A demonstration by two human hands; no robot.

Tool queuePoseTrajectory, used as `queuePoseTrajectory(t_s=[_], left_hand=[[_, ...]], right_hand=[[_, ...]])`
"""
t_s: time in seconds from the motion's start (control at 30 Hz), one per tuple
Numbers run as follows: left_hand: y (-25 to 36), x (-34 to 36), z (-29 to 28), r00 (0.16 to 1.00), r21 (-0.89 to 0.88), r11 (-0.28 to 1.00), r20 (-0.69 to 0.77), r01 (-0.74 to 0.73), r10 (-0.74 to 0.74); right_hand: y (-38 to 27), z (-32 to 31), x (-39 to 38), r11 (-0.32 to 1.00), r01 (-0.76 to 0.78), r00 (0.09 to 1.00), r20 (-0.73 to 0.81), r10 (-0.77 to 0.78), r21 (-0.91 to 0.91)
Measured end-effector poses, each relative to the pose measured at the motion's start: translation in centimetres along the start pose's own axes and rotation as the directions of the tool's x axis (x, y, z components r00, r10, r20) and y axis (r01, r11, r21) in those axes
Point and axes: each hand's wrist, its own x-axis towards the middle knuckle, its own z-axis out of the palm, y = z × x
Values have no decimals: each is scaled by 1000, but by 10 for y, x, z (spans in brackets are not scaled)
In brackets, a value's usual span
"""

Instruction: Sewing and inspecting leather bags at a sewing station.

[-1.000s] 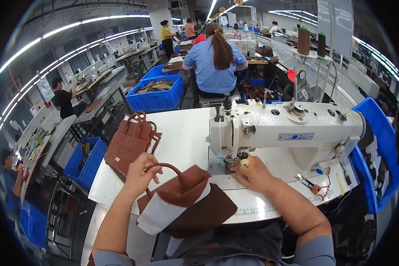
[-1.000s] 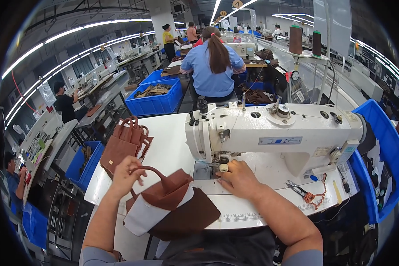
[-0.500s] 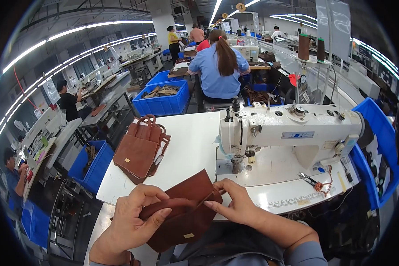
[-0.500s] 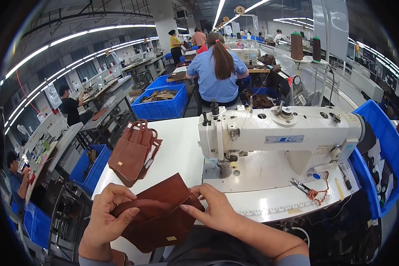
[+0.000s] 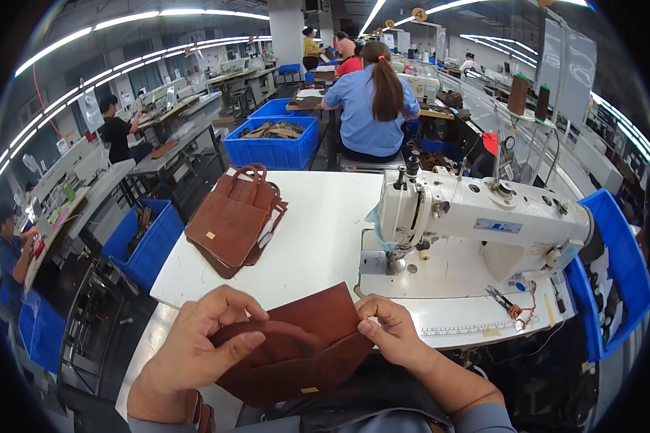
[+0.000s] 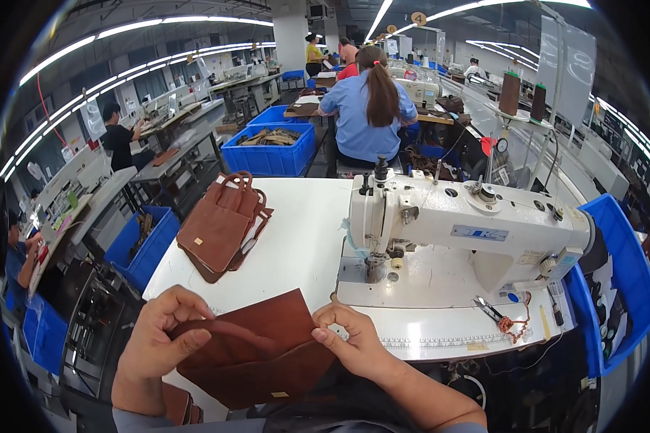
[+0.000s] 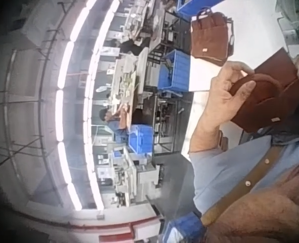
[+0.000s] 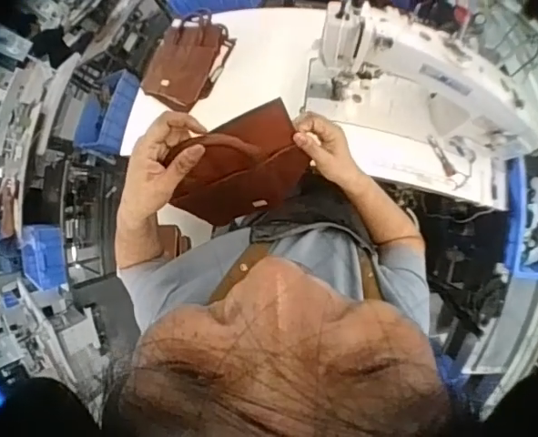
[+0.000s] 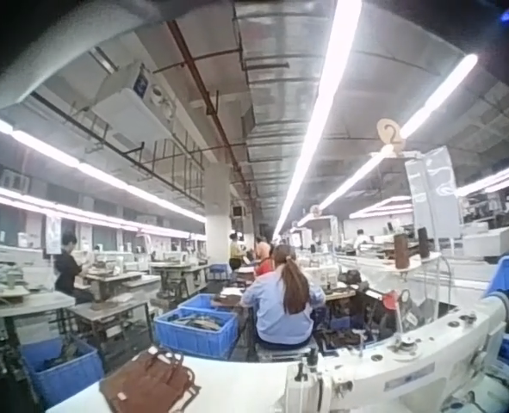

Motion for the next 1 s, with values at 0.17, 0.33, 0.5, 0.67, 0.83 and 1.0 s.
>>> queuePoseTrajectory(t_s=[0.17, 0.33, 0.5, 0.67, 0.83, 1.0], left_hand=[[-4, -7, -10, 982, -331, 924, 45, 190, -186], [-23, -23, -21, 947, -384, 867, 81, 317, -310], [-33, -26, -30, 956, -305, 907, 61, 291, -286], [-56, -51, -55, 979, -329, 923, 21, 198, -203], [-75, -72, -73, 949, -324, 917, -133, 231, -286], [-108, -127, -142, 821, -462, 874, -434, 151, -371]], right_hand=[[-21, 11, -16, 918, -224, 975, 86, 207, 327], [-23, 25, -8, 894, -344, 939, 109, 326, 288], [-10, 24, 1, 937, -304, 952, 27, 304, 171], [-4, 36, 9, 993, -59, 995, 77, 67, -102], [18, 79, 46, 942, 80, 988, 153, -31, -325], [37, 67, 50, 980, -29, 997, 62, 42, -198]])
